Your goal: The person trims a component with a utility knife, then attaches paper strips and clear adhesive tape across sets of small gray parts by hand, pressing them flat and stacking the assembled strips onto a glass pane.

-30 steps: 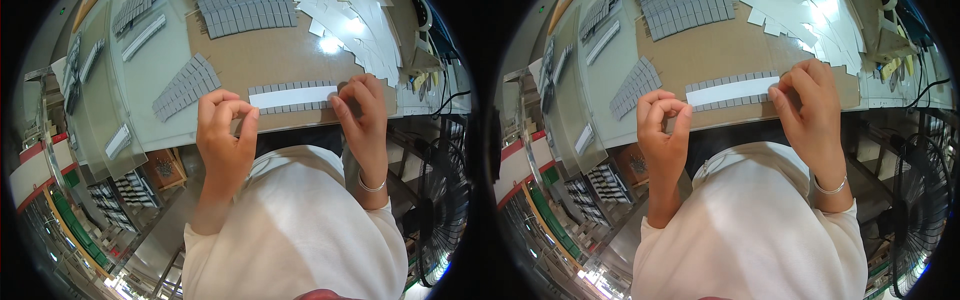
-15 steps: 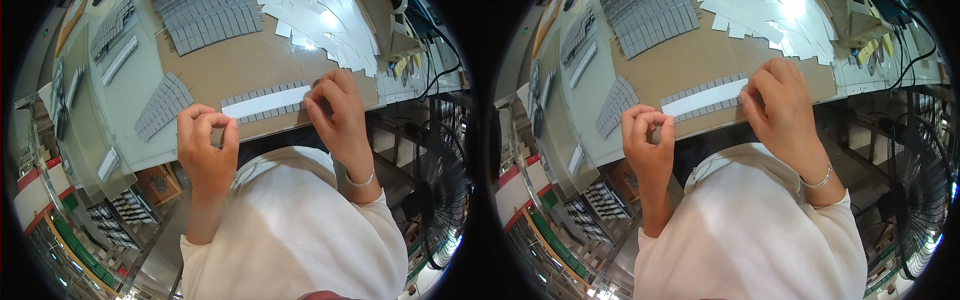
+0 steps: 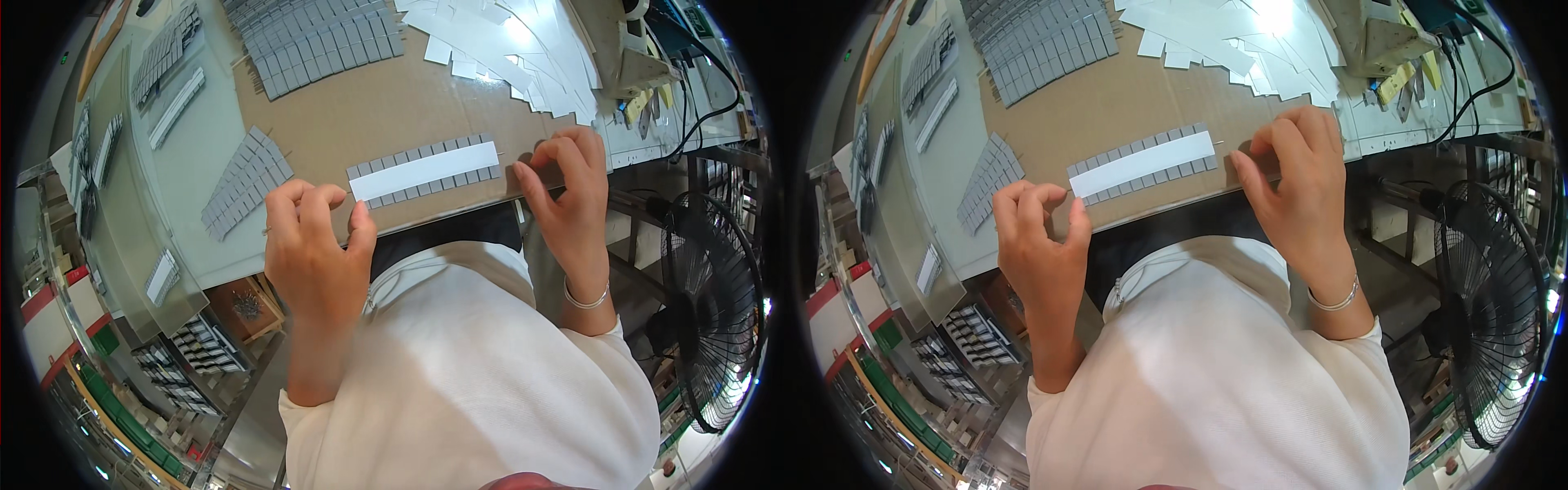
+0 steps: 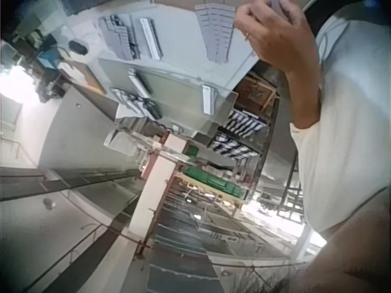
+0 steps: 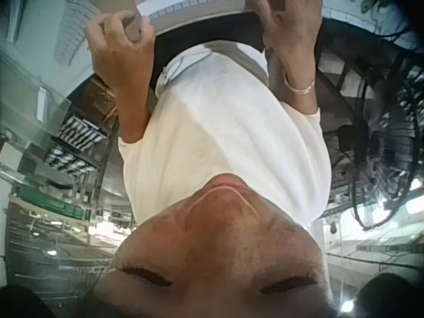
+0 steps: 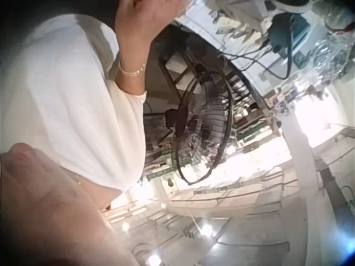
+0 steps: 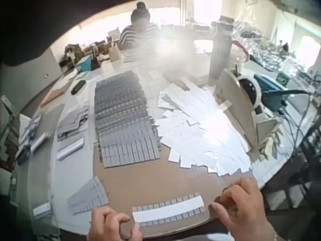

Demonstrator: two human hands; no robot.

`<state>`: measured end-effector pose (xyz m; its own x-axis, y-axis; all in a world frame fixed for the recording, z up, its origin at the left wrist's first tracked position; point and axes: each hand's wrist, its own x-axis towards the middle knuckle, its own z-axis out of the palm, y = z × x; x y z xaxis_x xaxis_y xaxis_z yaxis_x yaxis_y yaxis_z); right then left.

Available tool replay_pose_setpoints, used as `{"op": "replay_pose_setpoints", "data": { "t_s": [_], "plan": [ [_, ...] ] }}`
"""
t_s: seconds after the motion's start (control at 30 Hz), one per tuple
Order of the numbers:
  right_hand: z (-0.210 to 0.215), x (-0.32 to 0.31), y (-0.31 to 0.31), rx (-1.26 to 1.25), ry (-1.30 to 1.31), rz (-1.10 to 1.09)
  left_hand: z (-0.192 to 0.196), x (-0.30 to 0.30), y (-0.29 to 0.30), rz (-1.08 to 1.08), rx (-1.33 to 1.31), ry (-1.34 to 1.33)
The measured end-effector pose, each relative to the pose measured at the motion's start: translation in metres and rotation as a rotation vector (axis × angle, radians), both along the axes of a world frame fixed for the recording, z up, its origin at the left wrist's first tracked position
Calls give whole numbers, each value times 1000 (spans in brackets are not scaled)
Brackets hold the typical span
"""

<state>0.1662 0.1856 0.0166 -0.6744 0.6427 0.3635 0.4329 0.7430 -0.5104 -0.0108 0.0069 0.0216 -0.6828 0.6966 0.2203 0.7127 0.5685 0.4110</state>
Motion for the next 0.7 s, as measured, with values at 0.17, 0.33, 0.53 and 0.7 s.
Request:
{"op": "replay_pose_setpoints", "data": {
  "t_s": [0.17,0.33,0.53,0.7],
  "plan": [
    [1,16,6,48,-19,75,-10,-1,2,-201,163,156],
    [-10,14,12,241,-227,282,-17,29,32,-372,21,211],
    [6,18,14,273,-432,328,-9,28,27,-406,-4,188],
    [12,25,15,254,-517,435,0,15,-10,-341,-130,199]
  ]
}}
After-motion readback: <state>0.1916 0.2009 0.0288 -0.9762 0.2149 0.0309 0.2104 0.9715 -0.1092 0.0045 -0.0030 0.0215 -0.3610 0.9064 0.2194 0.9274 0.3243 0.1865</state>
